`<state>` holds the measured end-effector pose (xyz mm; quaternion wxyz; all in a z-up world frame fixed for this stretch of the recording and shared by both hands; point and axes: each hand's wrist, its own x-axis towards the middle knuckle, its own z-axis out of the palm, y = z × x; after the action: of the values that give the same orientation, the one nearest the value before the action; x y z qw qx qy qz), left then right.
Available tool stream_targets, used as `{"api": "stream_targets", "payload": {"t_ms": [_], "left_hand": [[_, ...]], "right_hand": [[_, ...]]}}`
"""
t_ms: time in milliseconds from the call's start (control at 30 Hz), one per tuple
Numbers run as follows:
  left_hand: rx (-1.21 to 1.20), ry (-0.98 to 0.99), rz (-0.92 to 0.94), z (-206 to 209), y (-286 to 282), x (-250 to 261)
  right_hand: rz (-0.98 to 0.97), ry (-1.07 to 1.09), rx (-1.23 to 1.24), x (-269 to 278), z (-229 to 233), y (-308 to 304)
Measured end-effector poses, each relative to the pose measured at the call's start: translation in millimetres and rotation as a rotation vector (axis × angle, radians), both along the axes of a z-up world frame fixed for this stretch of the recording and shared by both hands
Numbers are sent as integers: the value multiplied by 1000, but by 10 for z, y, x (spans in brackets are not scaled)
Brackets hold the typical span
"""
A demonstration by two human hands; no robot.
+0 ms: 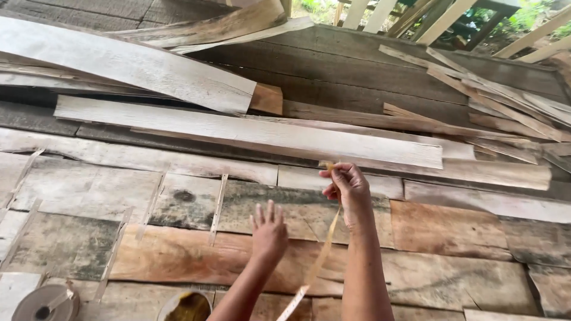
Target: Applying glue to thin wooden strips and placing them over the joints of a wooden panel to seal or decorate them.
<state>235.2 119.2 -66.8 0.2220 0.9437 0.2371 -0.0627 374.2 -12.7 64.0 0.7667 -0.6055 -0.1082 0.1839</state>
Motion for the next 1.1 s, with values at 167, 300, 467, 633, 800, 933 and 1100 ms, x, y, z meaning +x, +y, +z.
{"api": "stream_targets", "payload": {"t_ms": [167,300,467,633,800,933,1100], "left_hand": [[335,-309,98,-868,578,356],[273,-319,150,-998,674,547],[265,-372,227,-990,733,680],[315,-517,313,-1015,824,737],[274,-312,399,-1067,889,725],[323,-354,382,-1094,897,736],[317,-284,372,-1078,901,739]], "right_hand": [[-60,2,-153,409,-749,414],[34,195,-193,556,-857,636],[117,234,-362,836,-1531,906],[166,122,-586,586,-1359,1299],[102,-216,-920,512,-1623,1443],[12,-372,-780,487,-1768,1444],[57,-286,-699,482,-1760,1448]]}}
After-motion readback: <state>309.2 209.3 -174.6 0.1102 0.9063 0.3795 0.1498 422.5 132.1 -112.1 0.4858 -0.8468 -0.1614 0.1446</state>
